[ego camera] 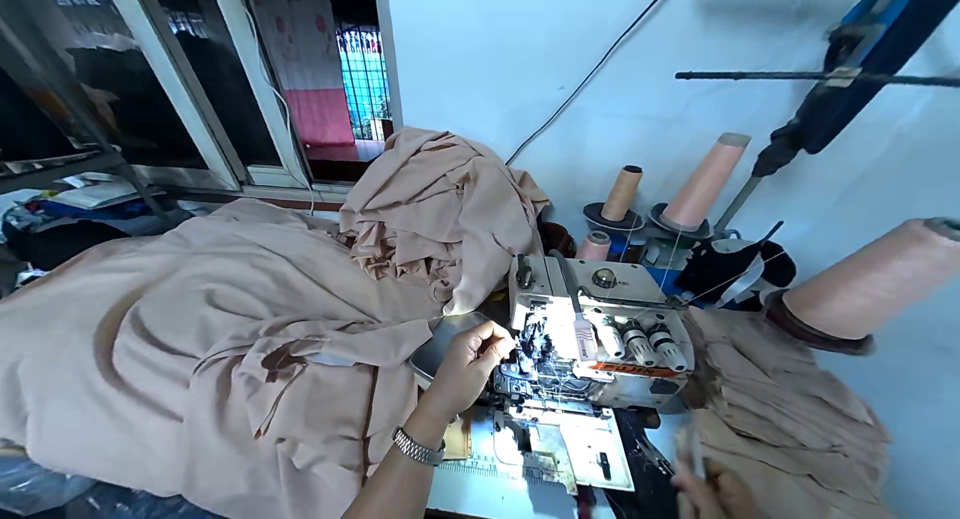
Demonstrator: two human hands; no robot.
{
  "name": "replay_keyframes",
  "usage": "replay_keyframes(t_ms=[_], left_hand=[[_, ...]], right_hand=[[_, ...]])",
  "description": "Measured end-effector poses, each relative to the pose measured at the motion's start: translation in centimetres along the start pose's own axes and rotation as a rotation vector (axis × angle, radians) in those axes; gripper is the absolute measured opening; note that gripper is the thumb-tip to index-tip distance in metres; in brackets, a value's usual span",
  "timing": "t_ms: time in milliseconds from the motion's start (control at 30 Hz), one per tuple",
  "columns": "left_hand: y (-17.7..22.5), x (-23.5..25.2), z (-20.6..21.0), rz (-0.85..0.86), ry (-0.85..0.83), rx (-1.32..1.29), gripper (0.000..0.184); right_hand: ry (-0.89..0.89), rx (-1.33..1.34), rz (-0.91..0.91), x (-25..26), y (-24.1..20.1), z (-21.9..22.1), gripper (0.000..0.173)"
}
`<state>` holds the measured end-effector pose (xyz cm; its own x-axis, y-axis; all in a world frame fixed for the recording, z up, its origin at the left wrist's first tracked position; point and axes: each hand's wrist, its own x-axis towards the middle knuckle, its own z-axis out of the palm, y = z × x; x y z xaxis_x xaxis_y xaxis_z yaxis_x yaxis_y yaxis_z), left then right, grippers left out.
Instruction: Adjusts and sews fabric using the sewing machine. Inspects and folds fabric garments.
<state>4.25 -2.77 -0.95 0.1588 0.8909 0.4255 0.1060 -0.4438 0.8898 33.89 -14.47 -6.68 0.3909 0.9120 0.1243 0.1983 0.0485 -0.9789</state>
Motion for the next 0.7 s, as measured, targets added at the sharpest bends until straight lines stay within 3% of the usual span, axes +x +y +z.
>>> replay_keyframes(t_ms=[100, 200, 400, 500, 700], left_hand=[[-0.2, 0.0, 0.2, -0.003, 0.064, -0.011, 0.011], [-0.1, 0.0, 0.0, -0.025, 0.127, -0.008, 0.014], [-0.1, 0.1, 0.1, -0.035, 0.146, -0.011, 0.012], [-0.2, 0.1, 0.1, -0.019, 0.161, -0.008, 0.012], [-0.2, 0.1, 0.1, -0.024, 0.148, -0.01, 0.013]], right_hand=[[0.158, 0.007, -0.124, 3.8, -2.7, -0.5, 0.025], [0.205, 0.007, -0.283, 5.7, -4.8, -0.6, 0.03], [0.339, 0.013, -0.281, 5.5, -5.5, -0.1, 0.033], [0.318, 0.035, -0.272, 4.3, -4.4, 0.8, 0.031], [0.451, -0.242, -0.292, 10.0, -2.9, -0.1, 0.036]])
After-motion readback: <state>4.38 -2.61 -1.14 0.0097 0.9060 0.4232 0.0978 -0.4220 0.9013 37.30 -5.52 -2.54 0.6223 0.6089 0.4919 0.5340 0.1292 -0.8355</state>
